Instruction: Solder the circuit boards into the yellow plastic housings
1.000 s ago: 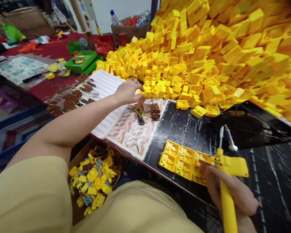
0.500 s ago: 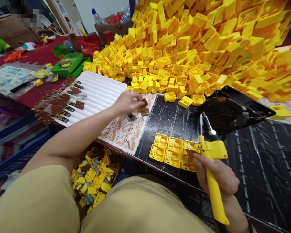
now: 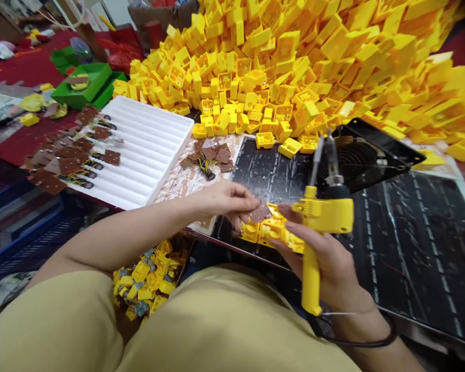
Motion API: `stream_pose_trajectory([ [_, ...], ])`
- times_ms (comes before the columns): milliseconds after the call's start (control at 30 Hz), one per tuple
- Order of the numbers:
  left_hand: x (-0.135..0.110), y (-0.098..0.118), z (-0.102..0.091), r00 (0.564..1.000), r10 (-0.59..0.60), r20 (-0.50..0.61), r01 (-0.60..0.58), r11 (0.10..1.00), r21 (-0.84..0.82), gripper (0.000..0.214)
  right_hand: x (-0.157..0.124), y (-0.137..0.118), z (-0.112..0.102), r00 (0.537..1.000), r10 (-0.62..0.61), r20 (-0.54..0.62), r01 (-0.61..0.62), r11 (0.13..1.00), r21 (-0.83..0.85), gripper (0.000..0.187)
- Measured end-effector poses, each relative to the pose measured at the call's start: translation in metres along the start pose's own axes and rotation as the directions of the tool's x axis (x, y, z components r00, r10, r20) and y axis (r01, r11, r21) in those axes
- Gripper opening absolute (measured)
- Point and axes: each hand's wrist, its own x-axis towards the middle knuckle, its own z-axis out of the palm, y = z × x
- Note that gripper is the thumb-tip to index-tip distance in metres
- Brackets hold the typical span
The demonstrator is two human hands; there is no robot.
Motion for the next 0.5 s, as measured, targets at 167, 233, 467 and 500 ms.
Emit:
stream_pose_trajectory([
  [167,0.004,-0.026,0.021,0.961,-0.178,0.212,0.240,0.916,-0.321,0.050,0.014,-0.009,-0.001,0.999,-0.034,-0.024,0.032,0.998,-0.053,0.044],
  [233,0.000,-0.031,0.017,0.952,-0.188,0.240,0.270,0.885,-0.379,0.057,0.015,-0.011,-0.003,0.998,0.012,-0.056,-0.016,0.997,-0.078,0.040],
  [467,-0.024,-0.038,0.031,0.943,0.271,-0.195,-0.232,0.952,0.201,0.041,0.016,-0.024,-0.006,0.973,0.176,-0.146,-0.177,0.984,0.009,0.030],
  [500,-0.025,-0.037,0.037,0.915,0.338,-0.219,-0.273,0.920,0.280,0.038,0.017,-0.026,-0.005,0.974,0.179,-0.140,-0.178,0.984,0.024,0.029],
])
